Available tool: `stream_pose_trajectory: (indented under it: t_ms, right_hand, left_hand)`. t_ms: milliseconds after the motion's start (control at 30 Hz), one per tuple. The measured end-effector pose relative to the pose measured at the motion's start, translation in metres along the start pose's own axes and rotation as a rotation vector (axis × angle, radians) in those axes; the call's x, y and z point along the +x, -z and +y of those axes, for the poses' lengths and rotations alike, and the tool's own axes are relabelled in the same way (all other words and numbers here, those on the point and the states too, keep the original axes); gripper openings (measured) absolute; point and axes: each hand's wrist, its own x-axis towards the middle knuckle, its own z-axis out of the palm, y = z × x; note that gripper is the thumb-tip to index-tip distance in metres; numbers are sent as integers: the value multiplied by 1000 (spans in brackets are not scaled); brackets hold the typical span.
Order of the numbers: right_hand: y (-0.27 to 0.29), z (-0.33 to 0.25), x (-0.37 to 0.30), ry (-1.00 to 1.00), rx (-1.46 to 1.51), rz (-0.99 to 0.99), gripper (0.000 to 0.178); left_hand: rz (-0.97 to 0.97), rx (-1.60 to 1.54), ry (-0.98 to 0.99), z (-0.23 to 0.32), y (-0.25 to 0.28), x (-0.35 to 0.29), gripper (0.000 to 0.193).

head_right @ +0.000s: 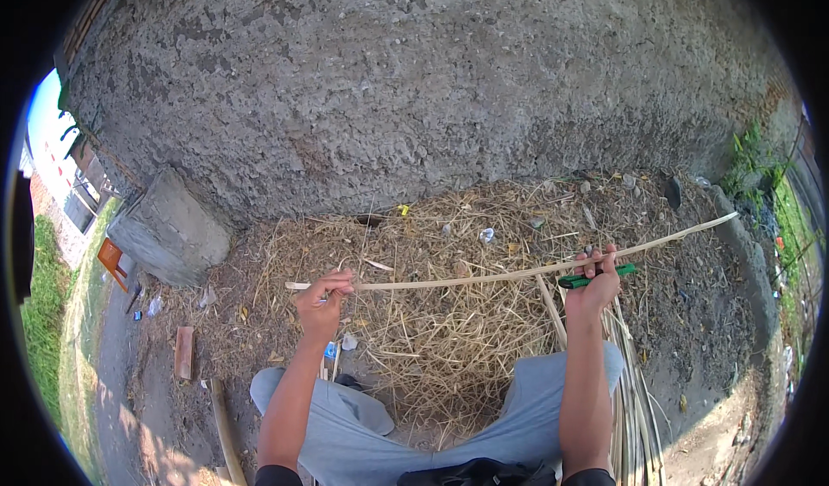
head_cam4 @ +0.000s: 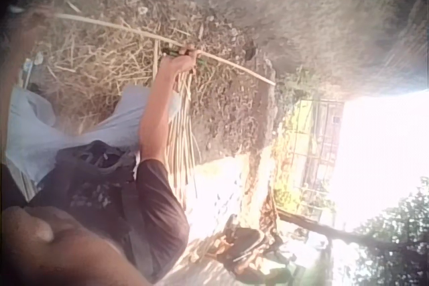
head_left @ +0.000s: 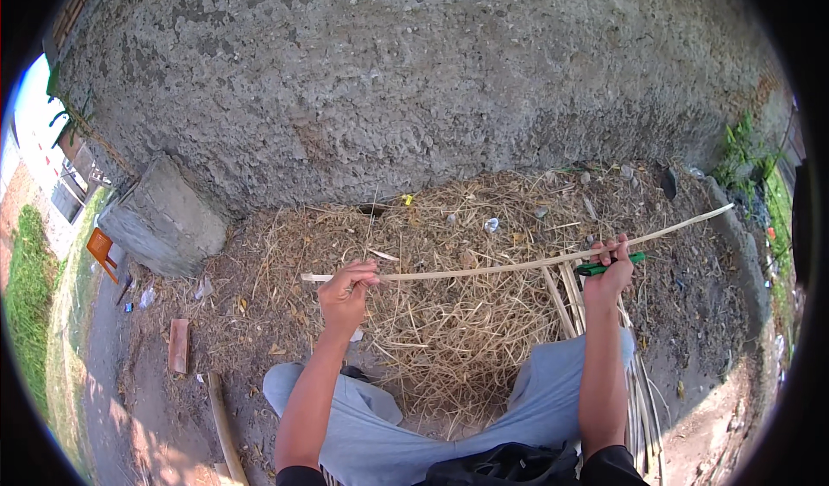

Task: The person splits a long bamboo pole into thin strips using a large knife, then uses a smaller blade to shave and smooth the surface of a single strip.

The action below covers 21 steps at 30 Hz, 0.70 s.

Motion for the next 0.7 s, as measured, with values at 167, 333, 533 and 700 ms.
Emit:
stream_pose_trajectory:
  t_ms: [167,333,533,700]
  right_hand:
    - [-3,0,-9,-7,34,-53,24]
    - [-5,3,-12,-23,11,-75,29]
    - [-3,24,-31,-14,37,-178,29]
    - [-8,43,-56,-64,20,-252,33]
  left_hand:
    - [287,-122,337,-7,37,12,7]
    - [347,511,79,-3,41,18,24]
    - [-288,530,-163,39,-31,-17,68]
    - [-386,549,-270,14,-51,-36,44]
